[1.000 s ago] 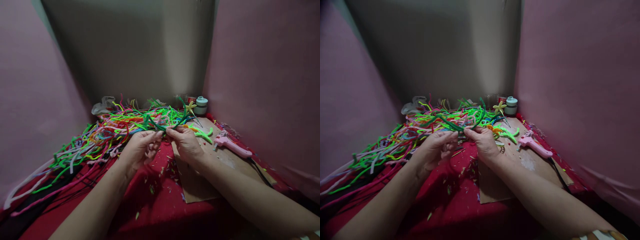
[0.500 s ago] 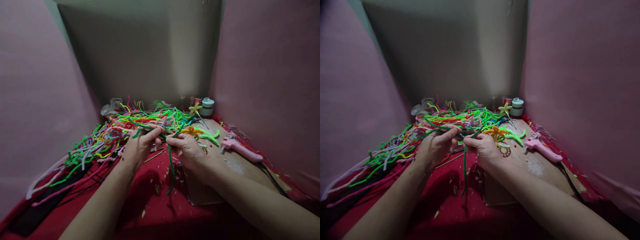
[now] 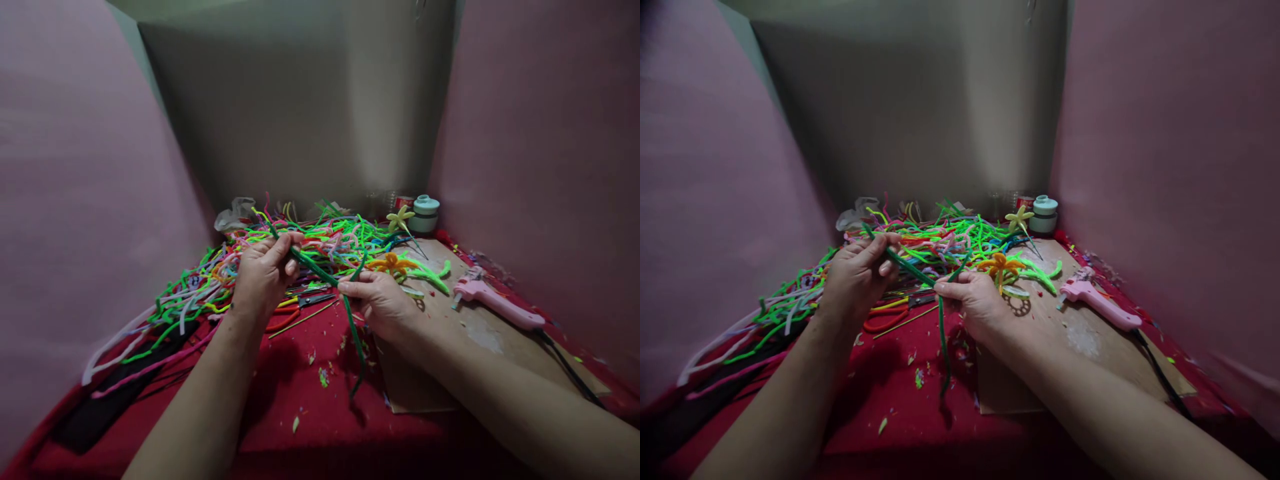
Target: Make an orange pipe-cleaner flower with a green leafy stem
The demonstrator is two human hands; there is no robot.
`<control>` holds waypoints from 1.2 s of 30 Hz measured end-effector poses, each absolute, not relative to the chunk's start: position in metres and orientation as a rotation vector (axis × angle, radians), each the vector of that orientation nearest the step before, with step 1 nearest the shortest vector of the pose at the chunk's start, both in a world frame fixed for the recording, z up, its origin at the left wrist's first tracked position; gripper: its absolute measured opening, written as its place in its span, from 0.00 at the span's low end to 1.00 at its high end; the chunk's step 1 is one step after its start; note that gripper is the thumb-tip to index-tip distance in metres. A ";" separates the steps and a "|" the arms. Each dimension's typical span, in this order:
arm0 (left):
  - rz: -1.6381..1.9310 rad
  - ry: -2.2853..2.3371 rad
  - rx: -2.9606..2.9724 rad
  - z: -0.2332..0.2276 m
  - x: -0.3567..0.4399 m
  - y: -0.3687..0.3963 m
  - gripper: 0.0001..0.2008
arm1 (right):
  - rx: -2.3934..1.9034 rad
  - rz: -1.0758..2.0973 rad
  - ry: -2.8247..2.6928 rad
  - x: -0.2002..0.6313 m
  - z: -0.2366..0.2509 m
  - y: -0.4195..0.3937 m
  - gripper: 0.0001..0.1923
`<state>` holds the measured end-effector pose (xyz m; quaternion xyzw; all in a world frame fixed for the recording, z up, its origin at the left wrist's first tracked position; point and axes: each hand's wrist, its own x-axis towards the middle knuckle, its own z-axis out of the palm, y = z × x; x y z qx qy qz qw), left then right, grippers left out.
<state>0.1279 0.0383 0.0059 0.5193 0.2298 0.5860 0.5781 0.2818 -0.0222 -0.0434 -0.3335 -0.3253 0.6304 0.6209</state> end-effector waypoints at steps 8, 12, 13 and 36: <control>1.447 0.490 1.173 0.006 0.134 0.033 0.13 | -0.774 1.470 -0.698 0.279 -0.045 -0.020 0.10; 1.041 0.582 1.268 -0.006 0.143 0.027 0.14 | -0.670 1.391 -0.689 0.284 -0.048 -0.014 0.10; 0.950 0.603 1.344 -0.011 0.146 0.026 0.13 | -0.648 1.387 -0.702 0.285 -0.048 -0.013 0.10; 1.398 0.922 1.772 -0.009 0.154 0.011 0.03 | -1.045 0.667 -1.218 0.281 -0.040 -0.035 0.16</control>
